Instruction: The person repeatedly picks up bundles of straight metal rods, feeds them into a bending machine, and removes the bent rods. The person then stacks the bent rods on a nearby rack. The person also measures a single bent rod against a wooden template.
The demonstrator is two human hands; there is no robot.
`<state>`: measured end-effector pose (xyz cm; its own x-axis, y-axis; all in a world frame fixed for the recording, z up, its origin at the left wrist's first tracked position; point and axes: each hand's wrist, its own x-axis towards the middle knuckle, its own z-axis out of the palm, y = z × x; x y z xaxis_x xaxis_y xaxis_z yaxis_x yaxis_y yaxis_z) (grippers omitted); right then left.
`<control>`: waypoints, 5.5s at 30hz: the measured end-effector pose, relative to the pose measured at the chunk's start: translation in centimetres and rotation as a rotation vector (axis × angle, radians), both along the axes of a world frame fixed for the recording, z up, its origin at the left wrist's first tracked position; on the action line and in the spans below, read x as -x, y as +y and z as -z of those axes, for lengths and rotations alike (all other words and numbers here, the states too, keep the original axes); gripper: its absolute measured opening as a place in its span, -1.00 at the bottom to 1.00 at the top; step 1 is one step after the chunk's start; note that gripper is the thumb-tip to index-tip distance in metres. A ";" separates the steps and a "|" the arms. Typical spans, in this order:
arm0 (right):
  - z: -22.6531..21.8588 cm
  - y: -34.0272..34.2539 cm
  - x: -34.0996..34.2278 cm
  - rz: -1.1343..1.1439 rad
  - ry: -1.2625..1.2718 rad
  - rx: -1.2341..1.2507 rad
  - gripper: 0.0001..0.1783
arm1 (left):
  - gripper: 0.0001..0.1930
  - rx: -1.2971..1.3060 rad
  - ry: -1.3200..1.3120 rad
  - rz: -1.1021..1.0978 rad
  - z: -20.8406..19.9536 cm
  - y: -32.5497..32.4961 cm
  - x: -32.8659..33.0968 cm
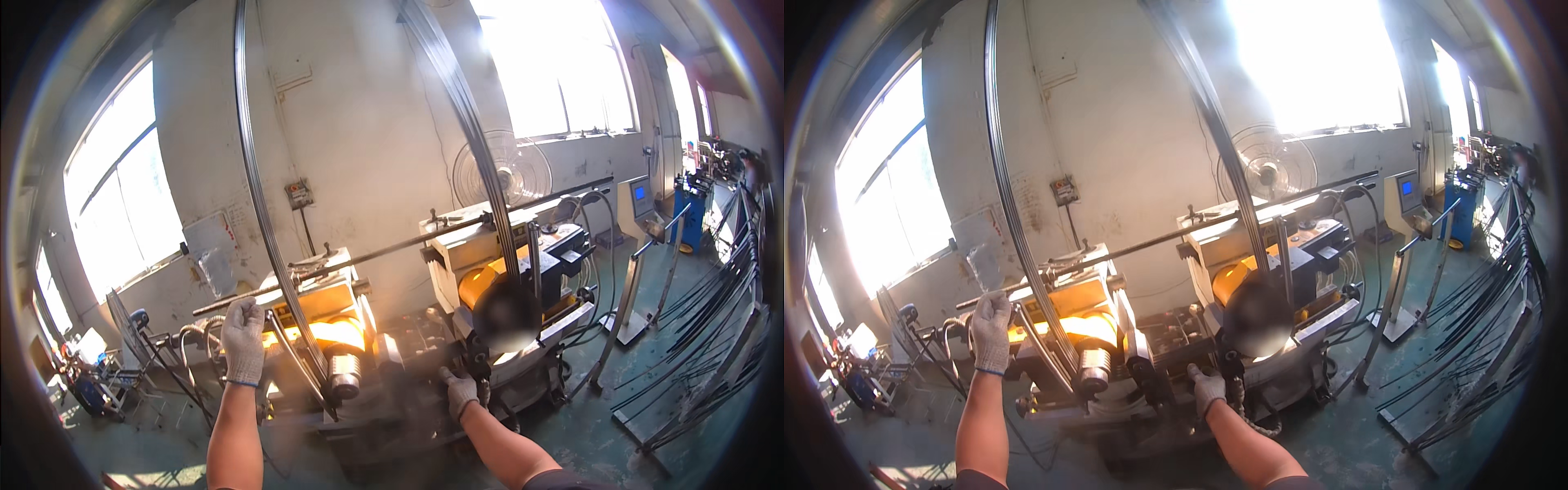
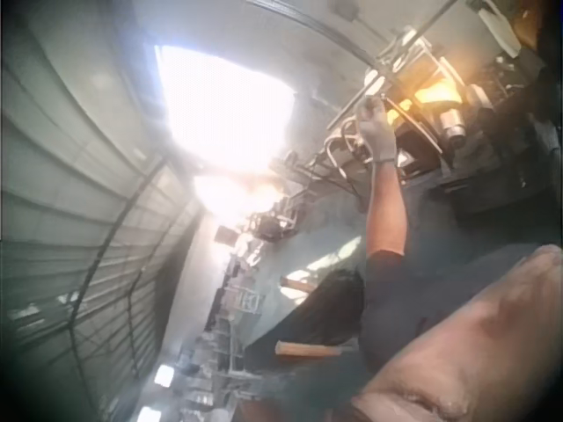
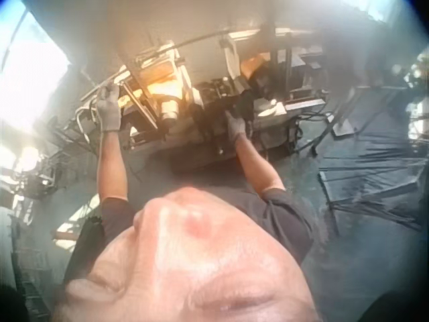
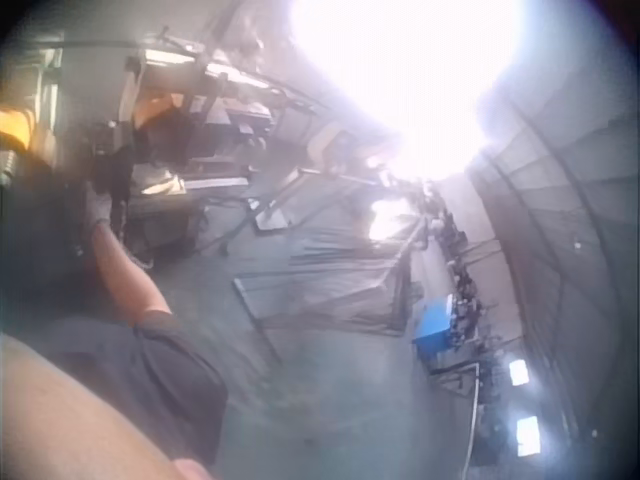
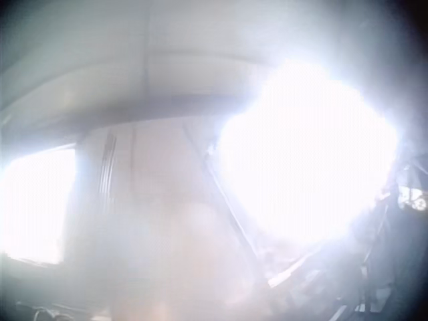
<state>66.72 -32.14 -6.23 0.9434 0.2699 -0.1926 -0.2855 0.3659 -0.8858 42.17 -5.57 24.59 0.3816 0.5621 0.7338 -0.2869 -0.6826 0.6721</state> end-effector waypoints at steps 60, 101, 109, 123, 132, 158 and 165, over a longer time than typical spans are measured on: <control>-0.7 3.8 -6.5 -0.003 0.352 -0.544 -0.82 | -0.63 0.262 0.038 -0.026 -6.3 1.8 -10.5; 0.0 -19.1 0.8 0.038 0.479 -0.480 -0.89 | -0.38 -0.587 0.978 -0.760 1.1 -18.9 10.6; 6.9 -54.4 2.7 0.671 0.107 -0.032 -0.73 | -0.60 0.981 0.130 0.161 20.5 -23.0 14.2; -2.0 -104.7 -3.2 0.958 -0.265 1.018 -0.69 | -0.65 1.978 0.579 0.599 53.5 -70.0 2.6; -2.4 -123.9 -18.1 0.706 -0.130 1.496 -0.63 | -0.71 1.729 0.863 0.792 41.8 -95.7 -17.2; -3.2 -161.7 -55.7 0.548 -0.333 1.797 -0.63 | -0.77 0.234 0.505 0.724 20.2 -129.6 -44.9; -4.2 -171.4 -68.5 0.565 -0.002 1.732 -0.57 | -0.80 0.280 0.647 0.251 19.1 -131.9 -44.1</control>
